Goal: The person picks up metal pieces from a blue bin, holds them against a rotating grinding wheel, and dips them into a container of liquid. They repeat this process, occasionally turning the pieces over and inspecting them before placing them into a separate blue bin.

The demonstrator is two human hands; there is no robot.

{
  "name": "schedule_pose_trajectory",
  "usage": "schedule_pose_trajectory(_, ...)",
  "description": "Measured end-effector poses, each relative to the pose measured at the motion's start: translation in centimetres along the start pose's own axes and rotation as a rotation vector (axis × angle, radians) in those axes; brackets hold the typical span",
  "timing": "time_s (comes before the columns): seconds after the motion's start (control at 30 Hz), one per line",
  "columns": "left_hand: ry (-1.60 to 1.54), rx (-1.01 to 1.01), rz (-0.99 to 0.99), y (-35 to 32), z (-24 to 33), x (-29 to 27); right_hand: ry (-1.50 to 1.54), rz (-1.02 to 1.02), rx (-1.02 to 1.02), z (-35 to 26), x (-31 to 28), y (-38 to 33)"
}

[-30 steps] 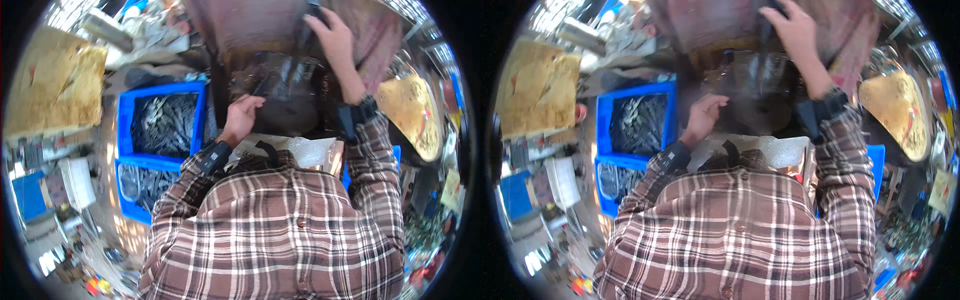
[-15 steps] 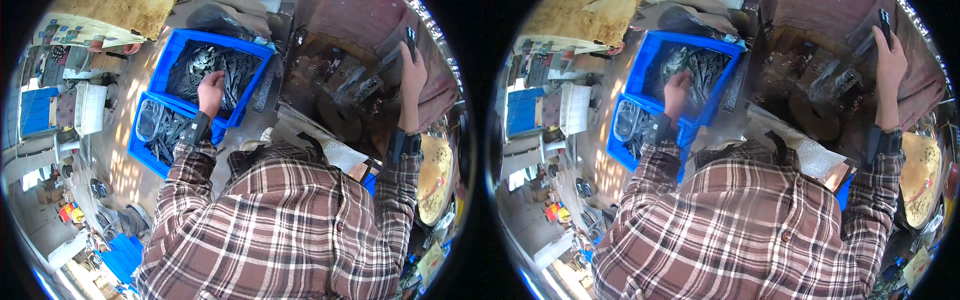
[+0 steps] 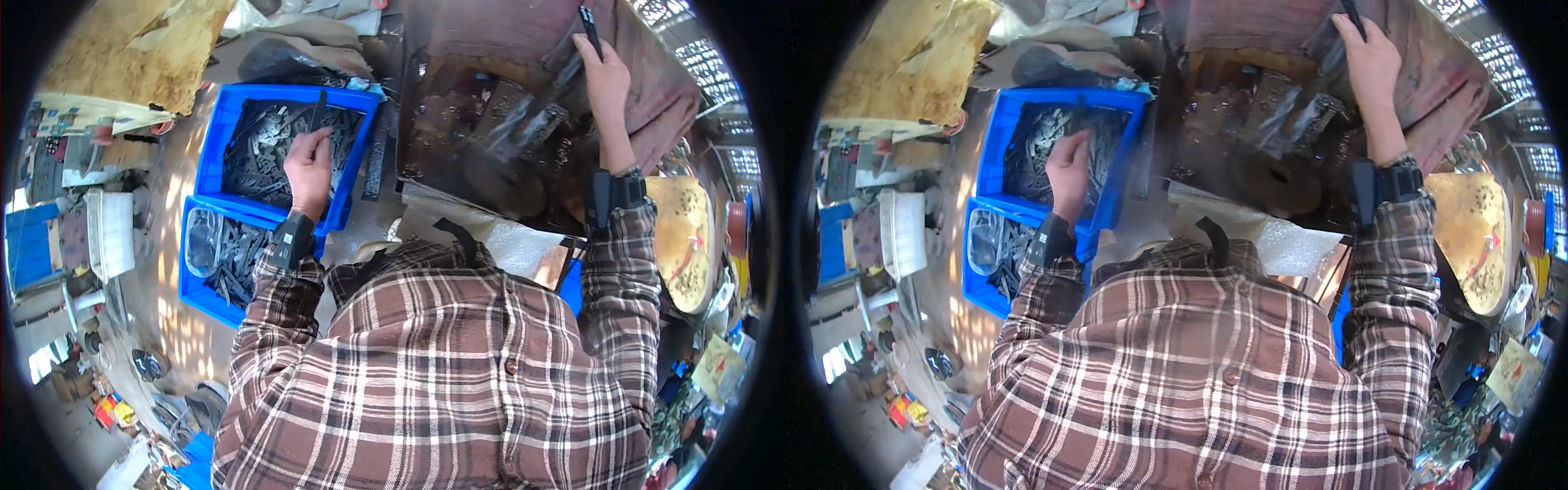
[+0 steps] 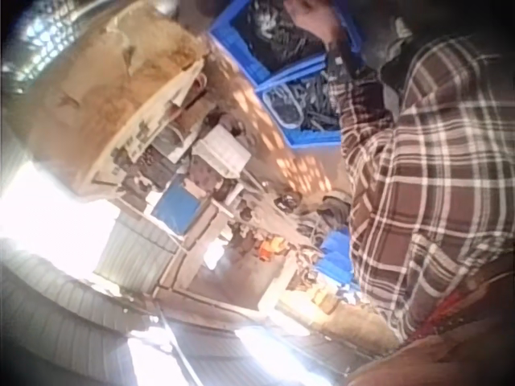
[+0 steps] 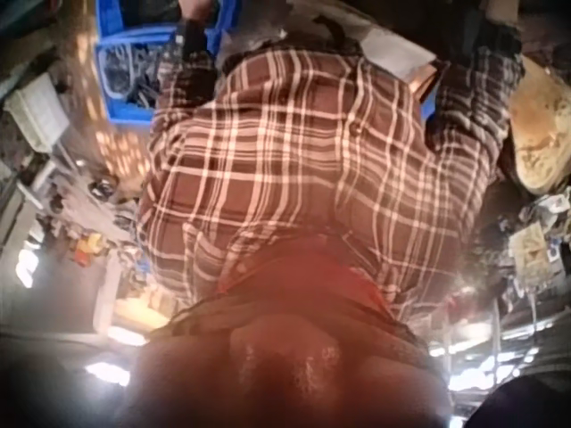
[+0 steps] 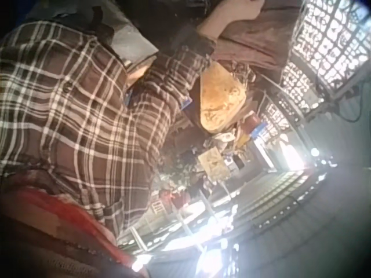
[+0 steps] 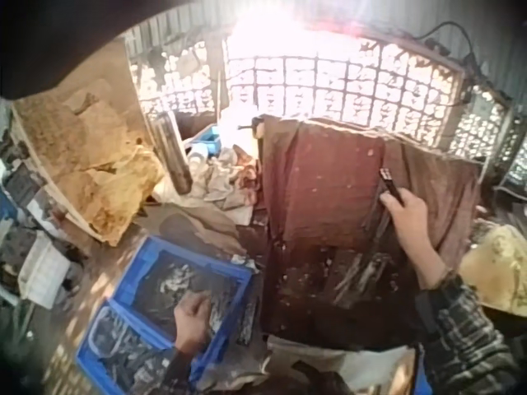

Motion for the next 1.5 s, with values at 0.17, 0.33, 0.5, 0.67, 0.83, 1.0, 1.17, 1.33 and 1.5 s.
schedule_pose_trajectory(0.17,-0.063,0.261,-0.162,1.2,8.6,3.8,0.052,0.022,0.037,0.8,0.0,0.2)
schedule_pose_trajectory(0.33,-0.07,0.461,-0.363,-0.1,12.9,8.3,-0.059,0.039,0.026,1.4,-0.1,0.4)
schedule_pose_trajectory(0.5,-0.064,0.368,-0.45,-1.5,12.5,11.5,0.022,0.053,0.005,1.6,0.1,0.6)
schedule_pose_trajectory(0.67,-0.052,0.283,-0.46,-2.2,11.3,12.9,-0.038,0.032,0.031,1.9,-0.1,0.5)
schedule_pose_trajectory(0.83,-0.071,0.27,-0.448,-2.2,10.5,13.9,-0.003,0.014,0.021,2.1,0.0,0.7)
schedule_pose_trajectory(1.0,-0.193,0.225,-0.509,-1.6,9.8,14.3,-0.045,0.013,0.05,2.4,-0.1,1.1)
schedule_pose_trajectory(1.17,-0.243,-0.112,-0.763,-1.4,9.9,14.1,-0.078,0.018,0.064,3.1,0.0,1.2)
schedule_pose_trajectory(1.33,-0.323,-0.168,-0.874,-1.5,10.9,15.3,-0.115,0.014,0.022,4.3,-0.2,1.5)
schedule_pose_trajectory(1.5,-0.291,-0.079,-0.858,-2.1,10.7,16.0,-0.185,0.015,0.008,5.5,-0.3,1.7)
Point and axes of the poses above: each hand's wrist, its own y-axis towards the middle knuckle, its own x-axis out of the palm, z = x × y, the point moved 1 cm from there along y, towards the middle knuckle, and after that the axes turned 2 degrees about y, right-handed, at the moved point
